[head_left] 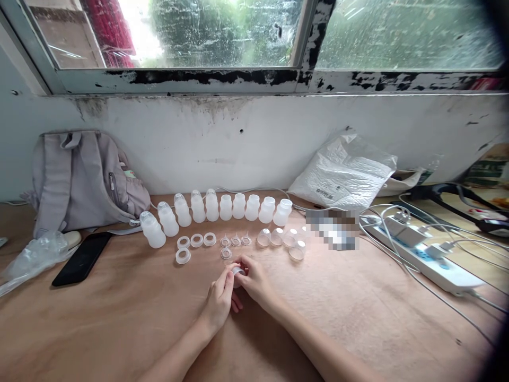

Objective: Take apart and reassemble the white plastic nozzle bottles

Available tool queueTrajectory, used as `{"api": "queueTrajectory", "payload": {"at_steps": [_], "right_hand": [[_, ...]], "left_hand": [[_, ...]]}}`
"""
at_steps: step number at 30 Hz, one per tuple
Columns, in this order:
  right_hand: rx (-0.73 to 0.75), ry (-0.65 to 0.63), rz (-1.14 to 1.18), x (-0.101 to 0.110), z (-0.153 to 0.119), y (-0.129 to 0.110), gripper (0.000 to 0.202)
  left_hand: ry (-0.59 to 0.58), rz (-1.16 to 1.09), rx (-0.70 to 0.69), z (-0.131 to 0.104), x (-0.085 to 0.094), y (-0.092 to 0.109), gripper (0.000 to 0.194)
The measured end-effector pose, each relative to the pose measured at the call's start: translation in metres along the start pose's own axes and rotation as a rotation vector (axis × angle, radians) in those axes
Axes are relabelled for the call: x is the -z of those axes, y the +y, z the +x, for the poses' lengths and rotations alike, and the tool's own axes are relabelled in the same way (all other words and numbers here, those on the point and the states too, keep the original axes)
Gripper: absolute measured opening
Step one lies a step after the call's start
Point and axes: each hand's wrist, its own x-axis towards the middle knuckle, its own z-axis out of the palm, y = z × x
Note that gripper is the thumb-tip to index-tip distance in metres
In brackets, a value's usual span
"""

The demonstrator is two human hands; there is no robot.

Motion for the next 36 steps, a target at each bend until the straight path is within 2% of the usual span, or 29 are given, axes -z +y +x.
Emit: {"api": "queueTrajectory", "payload": {"at_steps": [11, 18, 22, 26, 30, 33, 36], "right_hand": [[0.012, 0.011, -0.032, -0.002, 0.002, -0.005, 0.007], [0.003, -0.036, 0.114, -0.002, -0.001, -0.012, 0.028], [0.040, 0.007, 0.142, -0.003, -0.003, -0.010, 0.028], [0.080, 0.100, 0.089, -0.002, 0.000, -0.004, 0.024], [0.177, 0.193, -0.064, 0.002, 0.024, -0.004, 0.021], [0.224, 0.269, -0.191, 0.006, 0.061, -0.011, 0.027], [0.205, 0.299, -0.339, 0.010, 0.103, -0.020, 0.037]], "left_hand": [[-0.020, -0.091, 0.019, 0.010, 0.006, -0.001, 0.043], [0.017, -0.284, 0.186, 0.023, 0.022, -0.001, 0.053], [0.002, -0.256, 0.115, 0.021, 0.028, 0.004, 0.048], [0.055, -0.195, 0.034, 0.023, 0.031, 0.003, 0.038], [0.120, -0.211, 0.016, 0.028, 0.034, 0.002, 0.035], [0.171, -0.227, 0.018, 0.030, 0.037, 0.004, 0.033], [0.200, -0.251, 0.024, 0.033, 0.040, 0.005, 0.031]]}}
